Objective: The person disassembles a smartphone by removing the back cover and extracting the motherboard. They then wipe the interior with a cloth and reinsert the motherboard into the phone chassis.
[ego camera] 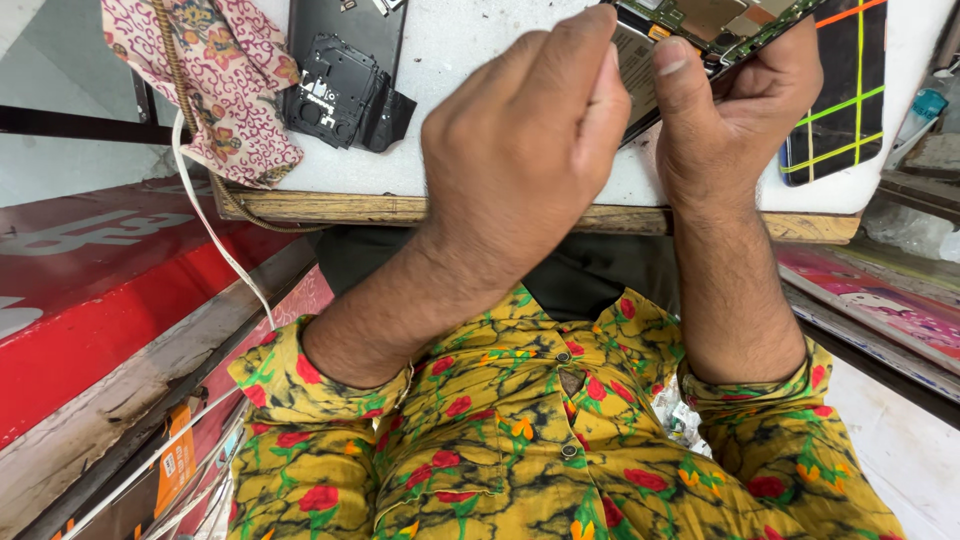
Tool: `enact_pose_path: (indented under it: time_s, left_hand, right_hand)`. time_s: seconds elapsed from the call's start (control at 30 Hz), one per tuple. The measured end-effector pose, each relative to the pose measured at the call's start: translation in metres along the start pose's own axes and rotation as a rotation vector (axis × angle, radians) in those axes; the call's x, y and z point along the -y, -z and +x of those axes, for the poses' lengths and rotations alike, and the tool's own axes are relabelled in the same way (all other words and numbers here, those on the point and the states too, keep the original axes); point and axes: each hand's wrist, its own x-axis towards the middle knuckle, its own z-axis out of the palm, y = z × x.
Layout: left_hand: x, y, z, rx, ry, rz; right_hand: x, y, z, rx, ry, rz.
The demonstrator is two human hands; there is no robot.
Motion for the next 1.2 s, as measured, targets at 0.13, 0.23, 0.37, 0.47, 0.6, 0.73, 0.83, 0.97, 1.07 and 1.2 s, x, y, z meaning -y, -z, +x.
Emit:
enact_pose_path:
  time_s: [0.13, 0.23, 0.37, 0.47, 0.6, 0.73, 0.83, 0.97, 1.07, 1.2]
  left_hand:
    - [0.013, 0.008, 0.005, 0.046, 0.071, -0.233]
    - [0.029, 0.015, 0.011, 0.076, 0.004, -0.268]
    - [0.050, 0.015, 0.020, 0.181, 0.064, -0.325]
    - [0.063, 0.010, 0.021, 0.225, 0.054, -0.414]
    - [0.076, 0.000, 0.019, 0.280, 0.108, -0.610]
    - [0.081, -0.005, 0.019, 0.314, 0.161, -0.713]
    - [0.080, -0.001, 0.023, 0.272, 0.050, -0.640]
    - [0.076, 0.008, 0.026, 0.226, -0.070, -0.512]
    - [0.077, 0.010, 0.026, 0.265, -0.011, -0.463]
    - [0.075, 0.008, 0.021, 0.246, 0.002, -0.467]
  right_hand:
    - [0.000, 0.001, 0.001, 0.007, -0.013, -0.005]
    - [-0.001, 0.001, -0.001, 0.012, -0.012, -0.014]
    - [-0.002, 0.000, -0.001, -0.011, -0.028, -0.031]
    - [-0.003, 0.002, -0.002, -0.026, -0.039, -0.051]
    - [-0.008, 0.007, -0.004, -0.025, -0.031, -0.080]
    - [-0.015, 0.012, -0.009, 0.016, 0.032, -0.126]
    - [-0.020, 0.011, -0.012, 0.027, 0.068, -0.134]
    - [-0.021, 0.006, -0.012, 0.045, 0.115, -0.135]
    - [-0.019, 0.000, -0.011, 0.074, 0.155, -0.168]
    - [-0.005, -0.009, -0.008, 0.088, 0.208, -0.277]
